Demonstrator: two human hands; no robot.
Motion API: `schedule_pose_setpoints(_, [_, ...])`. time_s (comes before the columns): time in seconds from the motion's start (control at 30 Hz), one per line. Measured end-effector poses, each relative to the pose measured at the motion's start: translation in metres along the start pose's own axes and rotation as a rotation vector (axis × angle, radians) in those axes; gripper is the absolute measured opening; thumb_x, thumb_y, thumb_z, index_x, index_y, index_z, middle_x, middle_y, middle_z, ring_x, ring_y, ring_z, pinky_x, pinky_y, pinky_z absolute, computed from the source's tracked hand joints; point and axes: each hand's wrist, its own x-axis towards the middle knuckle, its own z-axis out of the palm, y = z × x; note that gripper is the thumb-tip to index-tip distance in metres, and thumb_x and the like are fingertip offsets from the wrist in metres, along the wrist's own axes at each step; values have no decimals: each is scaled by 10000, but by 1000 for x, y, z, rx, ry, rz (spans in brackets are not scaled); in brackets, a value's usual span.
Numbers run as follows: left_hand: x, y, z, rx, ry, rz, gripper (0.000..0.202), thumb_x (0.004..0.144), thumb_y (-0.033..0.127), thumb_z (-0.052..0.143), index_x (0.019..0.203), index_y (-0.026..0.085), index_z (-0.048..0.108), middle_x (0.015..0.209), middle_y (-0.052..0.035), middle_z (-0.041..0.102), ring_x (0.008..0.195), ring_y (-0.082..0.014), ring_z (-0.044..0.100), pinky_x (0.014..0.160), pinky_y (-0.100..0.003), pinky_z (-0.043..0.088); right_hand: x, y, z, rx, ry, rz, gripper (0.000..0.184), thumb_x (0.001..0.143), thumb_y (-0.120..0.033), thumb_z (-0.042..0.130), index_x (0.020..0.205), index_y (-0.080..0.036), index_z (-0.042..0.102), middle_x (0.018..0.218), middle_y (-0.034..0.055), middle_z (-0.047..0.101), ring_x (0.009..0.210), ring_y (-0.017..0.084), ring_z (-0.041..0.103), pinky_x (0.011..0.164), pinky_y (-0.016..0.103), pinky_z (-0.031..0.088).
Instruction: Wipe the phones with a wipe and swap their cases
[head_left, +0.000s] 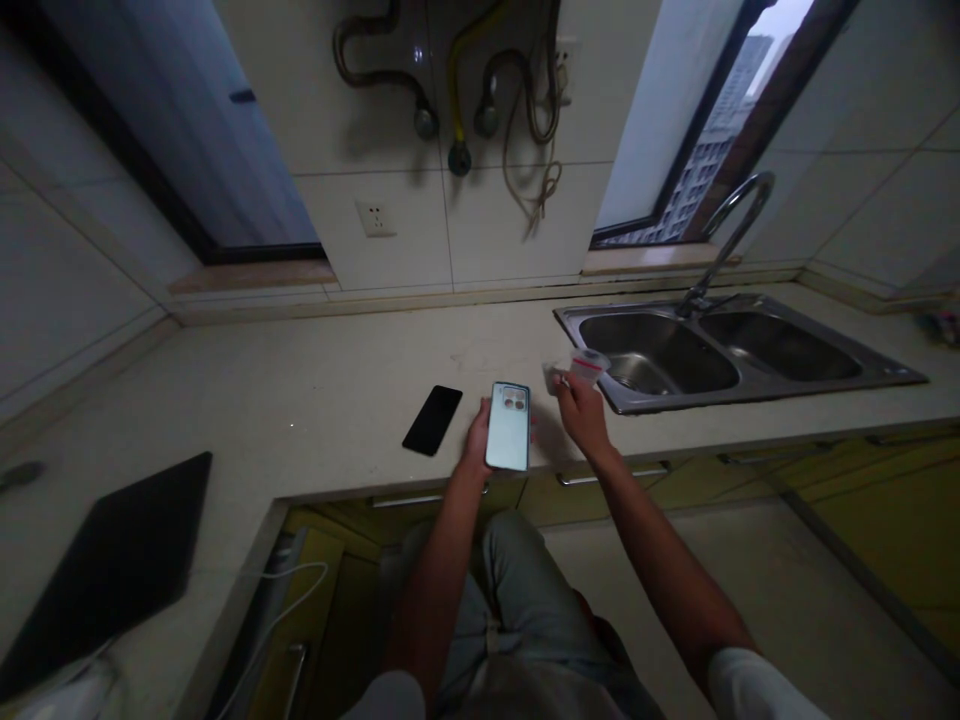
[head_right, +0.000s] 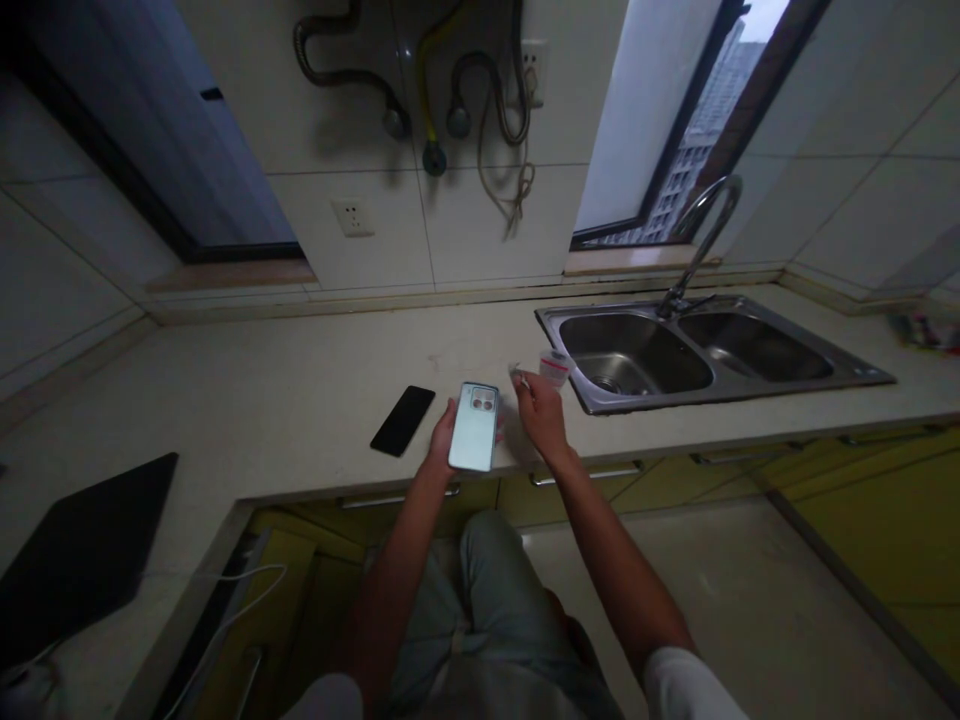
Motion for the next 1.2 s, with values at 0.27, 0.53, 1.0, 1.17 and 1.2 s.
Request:
schedule_pose_setpoints(0.27, [12, -8, -4, 25, 108, 61, 623, 946, 601, 404, 1348, 160, 585, 1163, -131, 716, 1126, -286, 659, 995, -425, 506, -5, 12, 70, -326, -341, -324, 435, 897, -163, 418, 1263, -90, 641, 1395, 175, 585, 1343, 269, 504, 1196, 493, 269])
schedule_pose_setpoints(0.53, [7, -7, -4, -41, 144, 89, 646, 978, 596, 277, 1342, 149, 568, 1126, -151, 720, 1059, -268, 686, 958, -436, 523, -62, 4, 76, -384, -515, -422, 516, 1010, -282, 386, 1454, -26, 442, 1519, 240, 406, 1465, 295, 330, 1183, 528, 317])
schedule_pose_setpoints(1.0, [2, -5, -9, -47, 122, 73, 703, 951, 650, 272, 1318, 128, 569, 1103, -186, 713, 857, -273, 720, 782, -440, 575, -115, -9, 21, -540, -651, -591, 570, 957, -454, 554, 1379, -71, 551, 1428, 222, 534, 1370, 336, 474, 1145, 532, 387])
schedule_pose_setpoints(1.17, [4, -5, -11, -46, 109, 40, 708, 933, 677, 305, 1326, 151, 570, 1117, -172, 713, 841, -275, 723, 773, -430, 573, -118, -2, 20, -643, -585, -494, 590, 943, -459, 572, 1391, -77, 543, 1435, 226, 526, 1387, 346, 448, 1171, 553, 314])
schedule_pose_setpoints(1.2, [4, -5, -12, -44, 111, 41, 705, 936, 672, 303, 1326, 150, 570, 1112, -169, 715, 846, -275, 723, 779, -430, 572, -118, -1, 21, -655, -578, -485, 601, 945, -464, 564, 1403, -76, 529, 1446, 225, 515, 1396, 346, 435, 1178, 555, 294])
